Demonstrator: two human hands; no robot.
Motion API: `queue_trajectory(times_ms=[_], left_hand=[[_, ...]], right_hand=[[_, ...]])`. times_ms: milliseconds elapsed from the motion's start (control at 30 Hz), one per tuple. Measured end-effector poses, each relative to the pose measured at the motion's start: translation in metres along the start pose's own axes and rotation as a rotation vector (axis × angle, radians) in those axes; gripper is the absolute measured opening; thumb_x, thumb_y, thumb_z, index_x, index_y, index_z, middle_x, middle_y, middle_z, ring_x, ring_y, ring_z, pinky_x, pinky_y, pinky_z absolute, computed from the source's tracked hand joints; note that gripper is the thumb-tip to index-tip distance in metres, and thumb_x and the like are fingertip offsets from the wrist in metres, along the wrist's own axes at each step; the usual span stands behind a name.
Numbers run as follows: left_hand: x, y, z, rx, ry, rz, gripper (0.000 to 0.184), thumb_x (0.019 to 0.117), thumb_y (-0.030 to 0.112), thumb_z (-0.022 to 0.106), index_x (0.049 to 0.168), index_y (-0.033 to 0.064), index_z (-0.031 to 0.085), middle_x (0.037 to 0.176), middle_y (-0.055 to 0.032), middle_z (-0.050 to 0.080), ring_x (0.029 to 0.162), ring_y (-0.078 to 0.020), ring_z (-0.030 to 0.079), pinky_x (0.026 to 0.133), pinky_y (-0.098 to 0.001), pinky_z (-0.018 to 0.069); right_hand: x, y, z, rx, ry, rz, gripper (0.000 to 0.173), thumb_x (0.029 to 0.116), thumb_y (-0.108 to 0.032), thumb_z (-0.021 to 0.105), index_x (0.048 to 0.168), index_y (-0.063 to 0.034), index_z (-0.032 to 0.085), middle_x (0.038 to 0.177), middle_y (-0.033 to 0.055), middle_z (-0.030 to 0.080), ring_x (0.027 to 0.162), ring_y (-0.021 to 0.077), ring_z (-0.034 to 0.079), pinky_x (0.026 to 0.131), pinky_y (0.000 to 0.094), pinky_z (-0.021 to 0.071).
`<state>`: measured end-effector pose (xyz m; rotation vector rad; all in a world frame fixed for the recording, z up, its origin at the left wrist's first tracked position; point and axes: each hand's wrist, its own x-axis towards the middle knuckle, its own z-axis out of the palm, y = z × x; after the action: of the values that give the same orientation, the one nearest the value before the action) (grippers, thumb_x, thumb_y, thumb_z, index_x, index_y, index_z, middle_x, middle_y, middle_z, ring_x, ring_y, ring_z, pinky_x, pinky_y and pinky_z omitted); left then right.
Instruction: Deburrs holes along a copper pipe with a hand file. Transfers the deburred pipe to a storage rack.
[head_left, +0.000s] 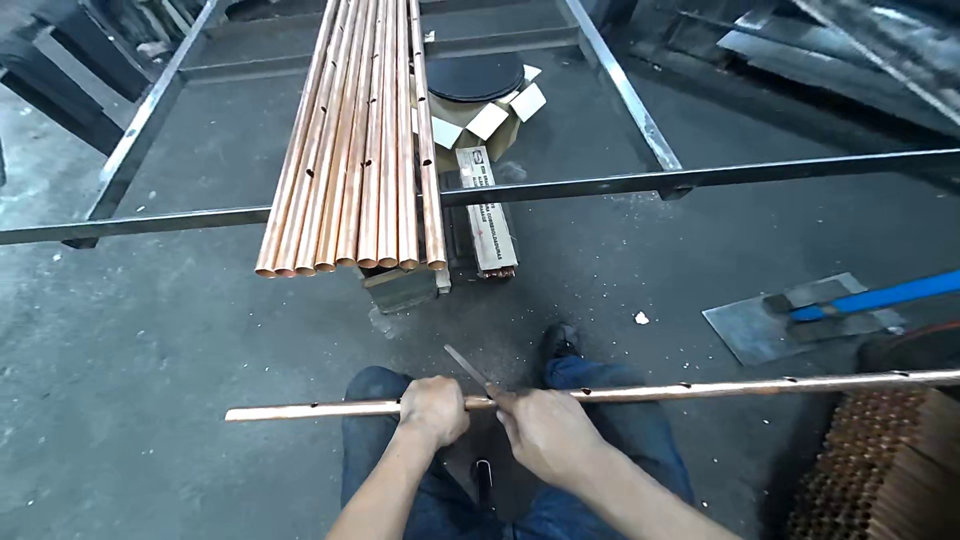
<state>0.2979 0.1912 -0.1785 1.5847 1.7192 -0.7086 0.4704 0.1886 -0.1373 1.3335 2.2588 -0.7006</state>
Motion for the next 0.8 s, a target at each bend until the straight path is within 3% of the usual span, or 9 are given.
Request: queue_trajectory(times_ms=[33, 100, 167, 267, 367, 500, 567, 667, 800], left_hand=[[0.001, -0.001, -0.001, 0.0, 0.001, 0.004, 0.034, 0.0881, 0.04, 0.063, 0.097, 0.0078, 0.071, 0.106, -0.0143, 0.074, 0.103, -0.035, 0.071, 0.082, -0.0613, 0.0568], [0.0, -0.003, 0.0, -0.02, -0.01, 0.003, 0.034, 0.0879, 0.04, 0.064, 0.097, 0.0075, 0.071, 0.106, -0.0146, 0.073, 0.103, -0.0353, 0.071, 0.083, -0.0616, 0.0566], [0.0, -0.006, 0.0, -0.021, -0.016, 0.002, 0.035, 0.0888, 0.04, 0.064, 0.098, 0.0067, 0.07, 0.107, -0.0149, 0.073, 0.104, -0.0351, 0.071, 0.084, -0.0613, 0.0562], [0.001, -0.003, 0.0, -0.007, 0.015, 0.013, 0.036, 0.0895, 0.041, 0.062, 0.098, 0.0069, 0.071, 0.107, -0.0139, 0.074, 0.104, -0.0347, 0.071, 0.084, -0.0598, 0.0567], [0.001, -0.002, 0.006, -0.014, 0.048, 0.005, 0.037, 0.0927, 0.041, 0.061, 0.101, 0.0065, 0.071, 0.108, -0.0148, 0.074, 0.105, -0.0358, 0.071, 0.086, -0.0596, 0.0565], [-0.005, -0.001, 0.014, -0.013, 0.099, -0.027, 0.034, 0.0958, 0.037, 0.057, 0.102, 0.0065, 0.071, 0.109, -0.0154, 0.075, 0.105, -0.0366, 0.072, 0.084, -0.0599, 0.0566], [-0.005, -0.004, 0.016, -0.02, 0.129, -0.034, 0.035, 0.0966, 0.039, 0.056, 0.106, 0.0082, 0.071, 0.109, -0.0147, 0.075, 0.105, -0.0365, 0.072, 0.084, -0.06, 0.0567], [-0.004, -0.006, 0.026, -0.031, 0.161, -0.022, 0.036, 0.0987, 0.04, 0.053, 0.114, 0.0107, 0.069, 0.11, -0.0133, 0.075, 0.106, -0.0351, 0.072, 0.085, -0.0584, 0.0569], [0.0, -0.007, 0.035, -0.028, 0.269, 0.0, 0.035, 0.0987, 0.038, 0.052, 0.114, 0.0119, 0.069, 0.105, -0.0121, 0.076, 0.101, -0.0331, 0.074, 0.084, -0.056, 0.0575]], right_hand=[[-0.011, 0.004, 0.001, 0.016, 0.086, -0.017, 0.049, 0.1056, -0.036, 0.042, 0.154, -0.0317, 0.049, 0.105, 0.0124, 0.074, 0.096, 0.035, 0.072, 0.08, 0.0573, 0.0571], [-0.047, 0.017, 0.007, 0.016, 0.296, -0.073, 0.047, 0.1016, -0.037, 0.05, 0.148, -0.0336, 0.058, 0.092, 0.0085, 0.075, 0.074, 0.0302, 0.072, 0.06, 0.052, 0.0575], [-0.083, 0.02, 0.003, 0.049, 0.256, -0.089, 0.047, 0.1035, -0.036, 0.051, 0.15, -0.0317, 0.056, 0.09, 0.0113, 0.073, 0.068, 0.0317, 0.07, 0.055, 0.0514, 0.0551], [-0.101, 0.02, 0.01, 0.066, 0.104, -0.072, 0.047, 0.1073, -0.036, 0.044, 0.153, -0.0285, 0.052, 0.096, 0.0157, 0.073, 0.074, 0.0355, 0.071, 0.061, 0.0539, 0.0564], [-0.055, 0.014, 0.02, 0.038, 0.109, -0.041, 0.049, 0.1035, -0.034, 0.047, 0.152, -0.0303, 0.053, 0.089, 0.0127, 0.073, 0.076, 0.0345, 0.072, 0.063, 0.0542, 0.0566], [0.01, -0.006, -0.013, -0.019, -0.105, 0.038, 0.046, 0.1056, -0.037, 0.043, 0.151, -0.0307, 0.052, 0.109, 0.0132, 0.074, 0.106, 0.0359, 0.07, 0.088, 0.0593, 0.0548], [-0.008, -0.001, -0.016, 0.001, -0.028, 0.027, 0.047, 0.1045, -0.038, 0.045, 0.15, -0.0342, 0.053, 0.106, 0.0126, 0.075, 0.099, 0.0355, 0.072, 0.083, 0.0595, 0.056], [-0.068, 0.006, -0.007, 0.046, 0.083, -0.032, 0.048, 0.1035, -0.037, 0.049, 0.151, -0.0324, 0.055, 0.095, 0.0141, 0.074, 0.079, 0.0359, 0.072, 0.065, 0.0558, 0.0561], [-0.054, -0.002, 0.007, 0.059, 0.006, 0.011, 0.05, 0.1045, -0.035, 0.046, 0.154, -0.031, 0.05, 0.096, 0.0142, 0.074, 0.085, 0.0363, 0.072, 0.071, 0.0564, 0.0563]])
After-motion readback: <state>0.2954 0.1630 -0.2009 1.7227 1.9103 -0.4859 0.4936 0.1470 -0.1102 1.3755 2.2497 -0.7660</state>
